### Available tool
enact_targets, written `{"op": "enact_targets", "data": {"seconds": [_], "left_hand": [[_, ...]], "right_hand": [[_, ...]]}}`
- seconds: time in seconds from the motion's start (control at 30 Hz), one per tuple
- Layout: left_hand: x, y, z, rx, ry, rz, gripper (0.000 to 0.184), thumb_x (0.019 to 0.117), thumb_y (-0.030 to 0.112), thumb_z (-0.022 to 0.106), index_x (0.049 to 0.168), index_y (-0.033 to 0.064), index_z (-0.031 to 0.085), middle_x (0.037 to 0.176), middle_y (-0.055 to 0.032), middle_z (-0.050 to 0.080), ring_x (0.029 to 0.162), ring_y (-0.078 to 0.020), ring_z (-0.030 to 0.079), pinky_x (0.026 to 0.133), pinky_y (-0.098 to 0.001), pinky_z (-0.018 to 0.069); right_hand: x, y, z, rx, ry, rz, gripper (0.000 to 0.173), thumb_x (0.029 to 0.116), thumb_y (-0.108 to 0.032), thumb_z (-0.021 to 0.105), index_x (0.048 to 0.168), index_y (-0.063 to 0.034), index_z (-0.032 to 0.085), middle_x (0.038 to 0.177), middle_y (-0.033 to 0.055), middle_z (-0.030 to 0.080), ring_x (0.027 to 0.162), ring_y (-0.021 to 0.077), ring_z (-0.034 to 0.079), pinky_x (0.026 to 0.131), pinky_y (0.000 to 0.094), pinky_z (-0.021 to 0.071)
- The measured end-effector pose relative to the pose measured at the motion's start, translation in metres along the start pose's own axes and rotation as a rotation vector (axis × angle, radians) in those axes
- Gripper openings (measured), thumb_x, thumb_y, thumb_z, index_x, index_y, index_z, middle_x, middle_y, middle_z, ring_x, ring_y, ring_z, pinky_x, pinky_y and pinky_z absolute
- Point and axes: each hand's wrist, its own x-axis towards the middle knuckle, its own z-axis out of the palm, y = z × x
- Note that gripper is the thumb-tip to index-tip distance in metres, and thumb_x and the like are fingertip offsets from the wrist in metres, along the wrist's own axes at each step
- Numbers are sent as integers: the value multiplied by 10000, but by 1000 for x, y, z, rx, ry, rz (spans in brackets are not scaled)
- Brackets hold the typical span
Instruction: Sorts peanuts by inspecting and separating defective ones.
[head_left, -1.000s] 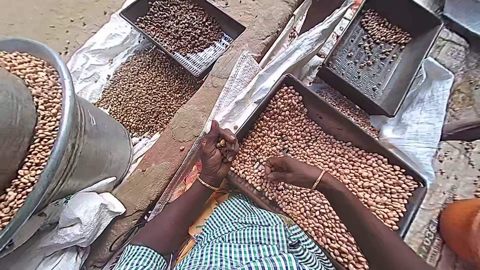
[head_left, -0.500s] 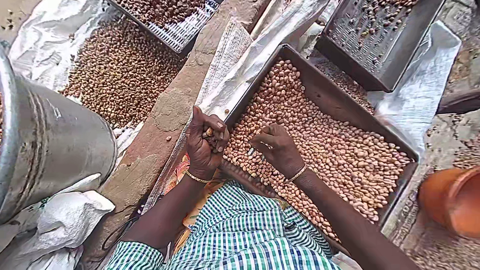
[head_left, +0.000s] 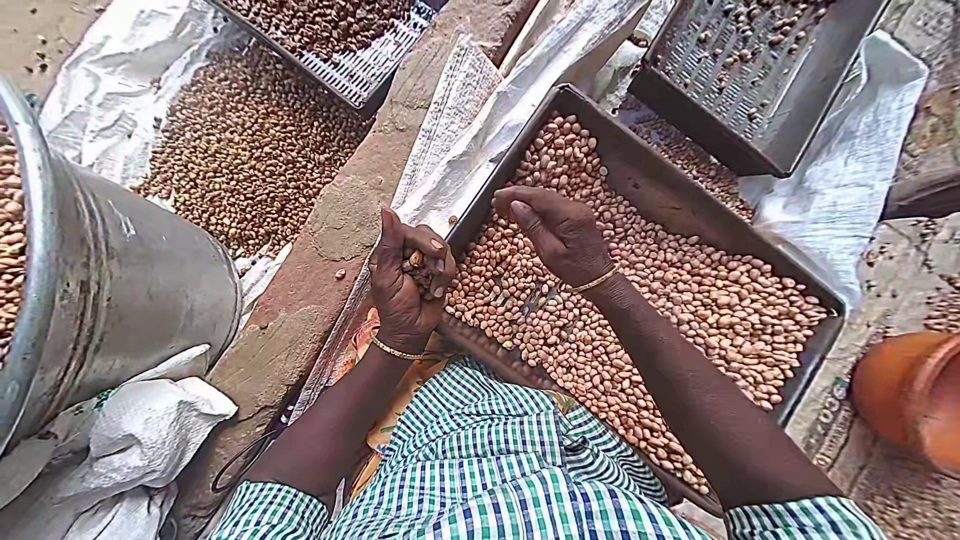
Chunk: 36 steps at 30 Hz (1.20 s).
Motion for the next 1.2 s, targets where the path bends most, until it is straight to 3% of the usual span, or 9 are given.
{"op": "enact_targets", "data": {"seconds": [0.07,0.2,0.33,0.43,0.57,0.7,0.87,1.0,1.2], "left_hand": [[-1,0,-2,21,-17,2,619,1122,400,266,704,121,627,580,48,582,424,1,492,423,-126,421],[-1,1,-3,62,-97,-87,572,1115,375,330,712,136,657,612,56,621,450,5,515,443,-134,440],[1,-1,-3,72,-177,-335,587,1107,417,327,761,138,710,643,58,657,475,9,552,452,-134,461],[4,1,-3,33,-210,-500,645,1105,464,263,763,141,704,635,55,647,486,4,566,455,-133,467],[10,2,-1,21,-195,-609,654,1120,415,250,717,114,668,604,44,611,448,11,528,419,-117,433],[14,2,-4,1,-236,-718,652,1112,436,269,746,98,689,626,23,631,473,-8,565,437,-125,465],[16,-2,1,133,-175,-796,668,1117,426,235,681,132,647,576,49,600,429,25,517,403,-98,415],[22,-1,-7,103,-179,-807,592,1110,379,330,676,143,656,593,53,612,448,28,531,414,-96,419],[22,-4,-4,124,-151,-806,626,1118,360,269,668,139,644,595,45,617,444,27,530,409,-97,415]], "right_hand": [[-11,25,17,-95,-138,-217,256,961,53,544,1138,103,721,1115,247,738,1069,337,728,1006,367,530],[-26,34,61,-15,-285,-440,163,916,-107,649,916,-13,783,871,146,753,872,298,719,893,423,507],[-63,5,67,-54,-392,-263,218,911,-94,603,1002,11,771,1004,179,750,1031,360,690,958,505,476],[-113,-1,26,-182,-442,-128,258,972,-119,498,939,-6,728,947,168,709,997,347,668,948,506,454],[-179,2,-75,-402,-666,-32,240,987,-234,579,1036,-117,782,1250,157,695,1267,407,590,1098,601,384],[-191,-9,-174,-628,-564,141,172,844,-98,746,972,-168,838,1327,128,689,1322,505,534,1043,790,283],[-182,-18,-114,-382,-107,23,219,842,96,542,845,27,749,1069,194,752,1136,343,685,1086,426,457],[-195,-26,-33,-115,-403,109,234,1011,-28,529,1057,80,732,1164,231,724,1182,395,667,1092,502,452],[-220,-76,-120,-312,-593,577,179,959,-48,615,978,4,786,1187,168,735,1279,429,587,1093,656,340]]}}
